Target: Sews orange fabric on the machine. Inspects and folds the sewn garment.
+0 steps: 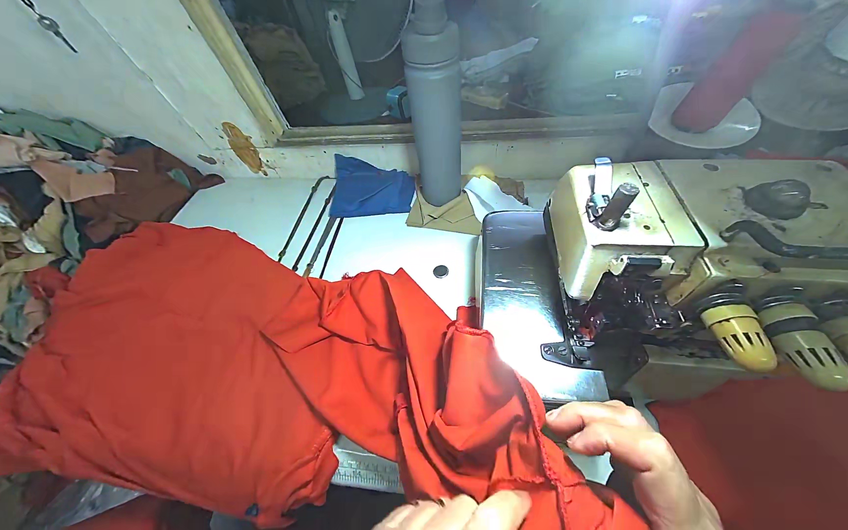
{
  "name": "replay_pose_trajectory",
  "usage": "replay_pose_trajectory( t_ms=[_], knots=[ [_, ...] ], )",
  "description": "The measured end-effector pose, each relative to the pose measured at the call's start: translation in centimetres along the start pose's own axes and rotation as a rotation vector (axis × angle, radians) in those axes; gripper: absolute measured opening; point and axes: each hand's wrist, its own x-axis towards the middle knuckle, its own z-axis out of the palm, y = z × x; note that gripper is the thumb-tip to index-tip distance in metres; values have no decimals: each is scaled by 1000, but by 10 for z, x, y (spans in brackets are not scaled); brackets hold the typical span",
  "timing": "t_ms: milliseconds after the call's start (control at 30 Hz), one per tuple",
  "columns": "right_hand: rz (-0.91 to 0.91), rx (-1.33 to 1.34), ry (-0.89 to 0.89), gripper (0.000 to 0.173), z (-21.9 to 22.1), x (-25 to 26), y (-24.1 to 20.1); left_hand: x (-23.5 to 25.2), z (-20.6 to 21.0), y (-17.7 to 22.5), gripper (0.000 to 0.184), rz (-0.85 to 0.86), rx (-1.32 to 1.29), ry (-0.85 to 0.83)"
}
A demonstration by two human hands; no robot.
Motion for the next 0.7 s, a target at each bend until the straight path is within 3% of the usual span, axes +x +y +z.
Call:
replay_pose_trajectory(
  t_ms=[33, 100, 167, 233, 467, 700],
  knots=[
    [1, 88, -13, 15, 0, -3, 2, 1, 2, -5, 20, -38, -34, 35],
    [74, 303, -129, 12, -1, -7, 4, 7, -4, -11, 13, -152, -357, 29],
    [246, 464, -256, 20, -6, -3, -7, 15, -9, -15, 14, -287, -656, 34],
    [432, 582, -287, 27, -8, 2, -17, 20, -9, -21, 14, -394, -781, 18],
    [628, 665, -181, 28, 1, 1, -24, 25, -1, -31, 15, -521, -909, -48],
    [590, 569, -203, 33, 2, 1, -22, 30, -3, -32, 9, -397, -792, -29]
  ],
)
